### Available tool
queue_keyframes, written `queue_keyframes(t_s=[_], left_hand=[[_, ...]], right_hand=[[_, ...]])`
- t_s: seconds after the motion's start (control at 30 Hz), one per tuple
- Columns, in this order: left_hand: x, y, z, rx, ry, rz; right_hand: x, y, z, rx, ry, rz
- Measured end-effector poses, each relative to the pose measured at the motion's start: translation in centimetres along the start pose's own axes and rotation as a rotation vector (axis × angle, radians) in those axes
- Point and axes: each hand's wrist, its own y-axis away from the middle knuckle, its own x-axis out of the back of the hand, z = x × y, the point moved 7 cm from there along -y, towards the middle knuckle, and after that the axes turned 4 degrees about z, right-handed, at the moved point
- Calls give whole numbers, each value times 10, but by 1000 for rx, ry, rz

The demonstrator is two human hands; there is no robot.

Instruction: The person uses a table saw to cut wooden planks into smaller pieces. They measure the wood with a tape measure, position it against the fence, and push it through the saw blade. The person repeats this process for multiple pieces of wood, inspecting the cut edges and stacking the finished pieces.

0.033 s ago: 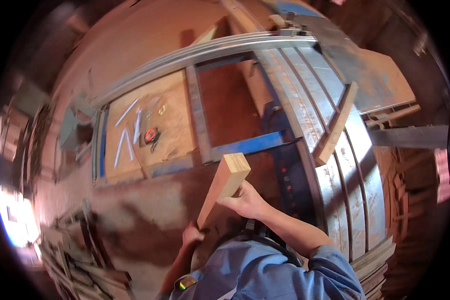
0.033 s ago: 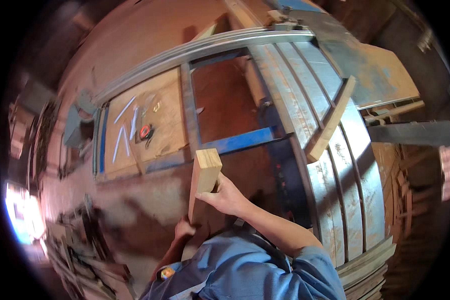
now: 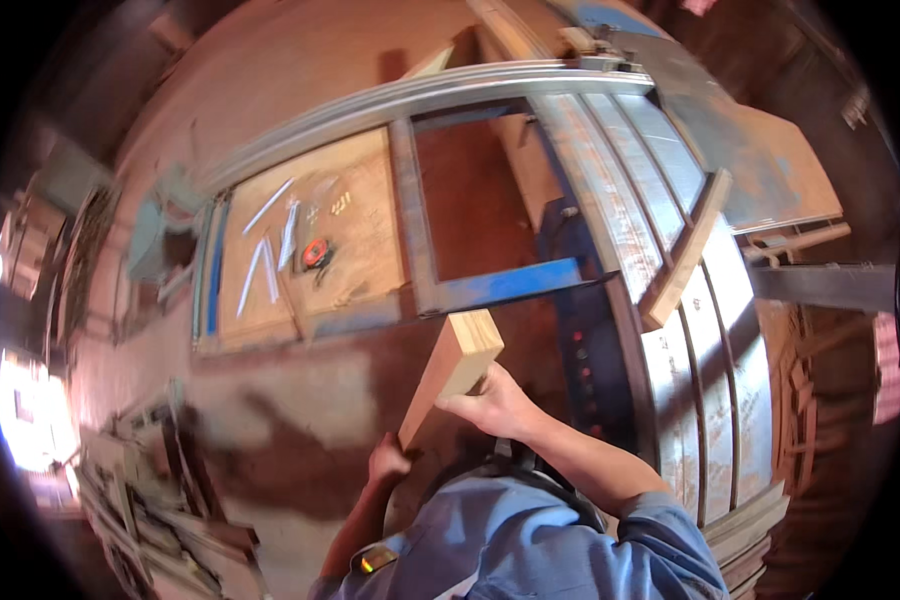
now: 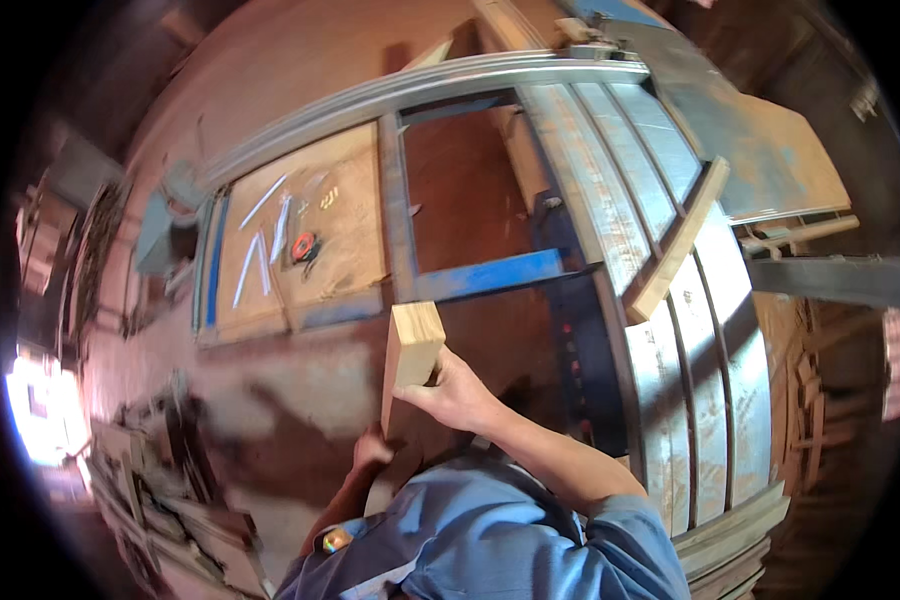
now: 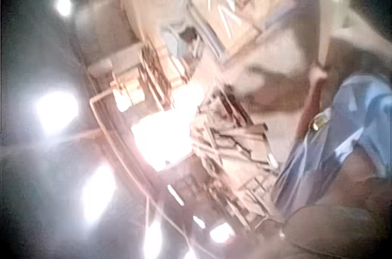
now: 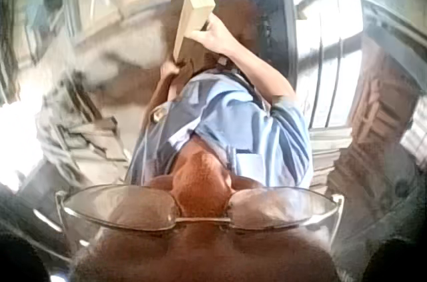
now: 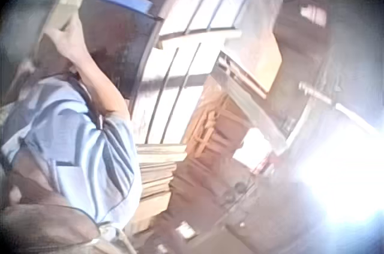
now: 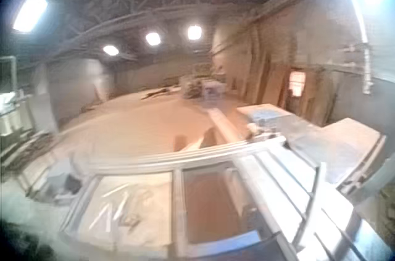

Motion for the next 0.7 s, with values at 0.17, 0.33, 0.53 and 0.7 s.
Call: queue_keyframes(t_s=[0.17, 0.33, 0.53, 0.7], left_hand=[[-16, 14, -48, 64, 74, 14], [-17, 13, -52, -190, 258, 211], [73, 53, 76, -326, 308, 352], [110, 82, 130, -459, 512, 432]], right_hand=[[-68, 21, 8, -26, 98, -131], [-86, 30, 30, 41, 60, -182], [-60, 22, 46, 118, -3, -157], [-33, 12, 59, 181, 55, -175]])
